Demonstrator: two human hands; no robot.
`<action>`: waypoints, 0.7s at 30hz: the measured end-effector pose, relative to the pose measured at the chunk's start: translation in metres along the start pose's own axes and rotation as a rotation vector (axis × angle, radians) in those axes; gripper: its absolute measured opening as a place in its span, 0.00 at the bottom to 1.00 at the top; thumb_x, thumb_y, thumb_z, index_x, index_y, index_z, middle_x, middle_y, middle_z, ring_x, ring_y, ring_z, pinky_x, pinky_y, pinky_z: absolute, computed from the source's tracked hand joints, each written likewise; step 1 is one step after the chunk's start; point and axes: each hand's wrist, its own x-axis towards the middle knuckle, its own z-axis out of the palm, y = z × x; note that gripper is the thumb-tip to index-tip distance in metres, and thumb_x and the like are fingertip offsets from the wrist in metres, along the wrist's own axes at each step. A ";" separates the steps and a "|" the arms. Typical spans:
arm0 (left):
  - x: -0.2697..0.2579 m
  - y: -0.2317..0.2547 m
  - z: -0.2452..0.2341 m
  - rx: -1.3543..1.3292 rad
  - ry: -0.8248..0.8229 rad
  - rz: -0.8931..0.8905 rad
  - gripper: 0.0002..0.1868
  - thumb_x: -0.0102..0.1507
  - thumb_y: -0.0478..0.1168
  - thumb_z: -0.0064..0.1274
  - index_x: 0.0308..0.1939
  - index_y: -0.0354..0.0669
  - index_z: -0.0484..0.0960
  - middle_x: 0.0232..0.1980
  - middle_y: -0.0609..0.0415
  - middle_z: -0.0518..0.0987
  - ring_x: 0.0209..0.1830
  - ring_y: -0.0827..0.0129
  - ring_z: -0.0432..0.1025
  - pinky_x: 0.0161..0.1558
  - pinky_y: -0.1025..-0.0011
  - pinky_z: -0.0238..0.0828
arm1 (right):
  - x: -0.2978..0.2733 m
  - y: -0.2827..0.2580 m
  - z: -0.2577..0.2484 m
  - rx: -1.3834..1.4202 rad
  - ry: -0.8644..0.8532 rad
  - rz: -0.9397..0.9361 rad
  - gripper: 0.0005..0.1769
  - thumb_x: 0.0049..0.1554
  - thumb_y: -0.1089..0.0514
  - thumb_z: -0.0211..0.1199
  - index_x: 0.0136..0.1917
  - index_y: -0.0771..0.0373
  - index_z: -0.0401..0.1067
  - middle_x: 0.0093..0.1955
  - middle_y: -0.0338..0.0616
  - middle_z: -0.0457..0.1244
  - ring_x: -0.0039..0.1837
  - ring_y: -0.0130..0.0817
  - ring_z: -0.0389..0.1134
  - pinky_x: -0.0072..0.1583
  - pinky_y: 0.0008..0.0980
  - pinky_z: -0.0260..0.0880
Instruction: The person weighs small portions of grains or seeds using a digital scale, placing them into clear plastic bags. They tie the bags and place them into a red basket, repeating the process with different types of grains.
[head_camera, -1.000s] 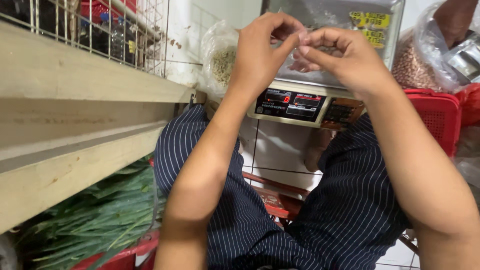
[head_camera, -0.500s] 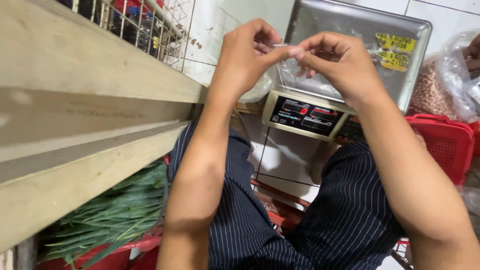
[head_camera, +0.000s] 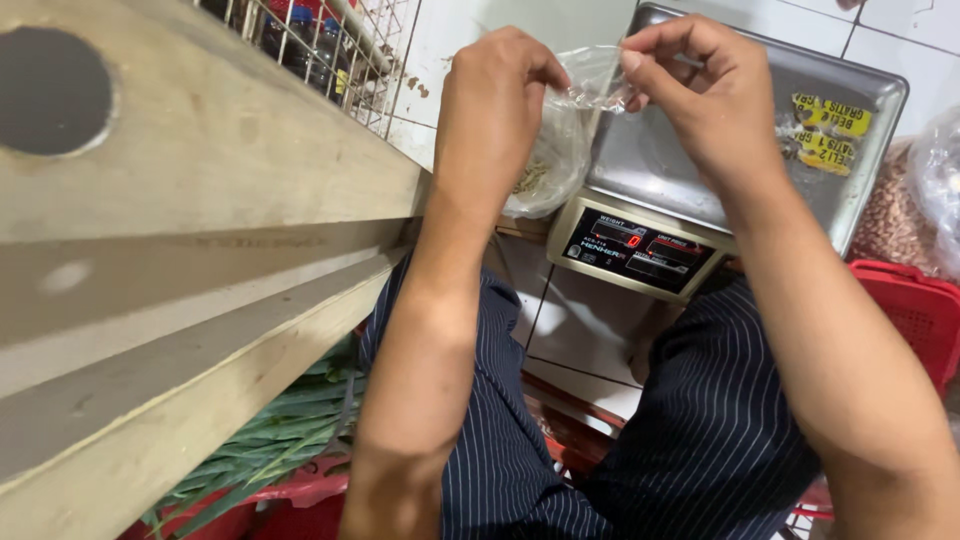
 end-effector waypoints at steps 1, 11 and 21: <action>-0.001 -0.004 0.001 0.040 0.052 0.030 0.11 0.59 0.23 0.52 0.38 0.38 0.86 0.42 0.46 0.83 0.42 0.56 0.82 0.46 0.65 0.78 | 0.003 0.002 -0.002 0.052 -0.028 0.024 0.08 0.70 0.63 0.64 0.61 0.69 0.73 0.50 0.42 0.69 0.50 0.25 0.71 0.54 0.24 0.73; 0.004 -0.002 0.004 0.190 0.253 -0.001 0.08 0.63 0.35 0.59 0.45 0.36 0.85 0.44 0.44 0.84 0.41 0.52 0.80 0.44 0.59 0.76 | -0.017 0.056 0.011 -0.317 -0.189 0.308 0.11 0.66 0.56 0.60 0.56 0.65 0.75 0.48 0.43 0.71 0.51 0.29 0.74 0.54 0.30 0.77; 0.003 -0.016 -0.001 0.253 0.367 0.027 0.10 0.62 0.30 0.60 0.47 0.39 0.84 0.48 0.45 0.84 0.47 0.51 0.80 0.50 0.60 0.78 | -0.014 0.117 0.066 -0.670 -0.452 0.019 0.21 0.57 0.67 0.62 0.64 0.66 0.74 0.59 0.57 0.68 0.59 0.48 0.70 0.62 0.42 0.71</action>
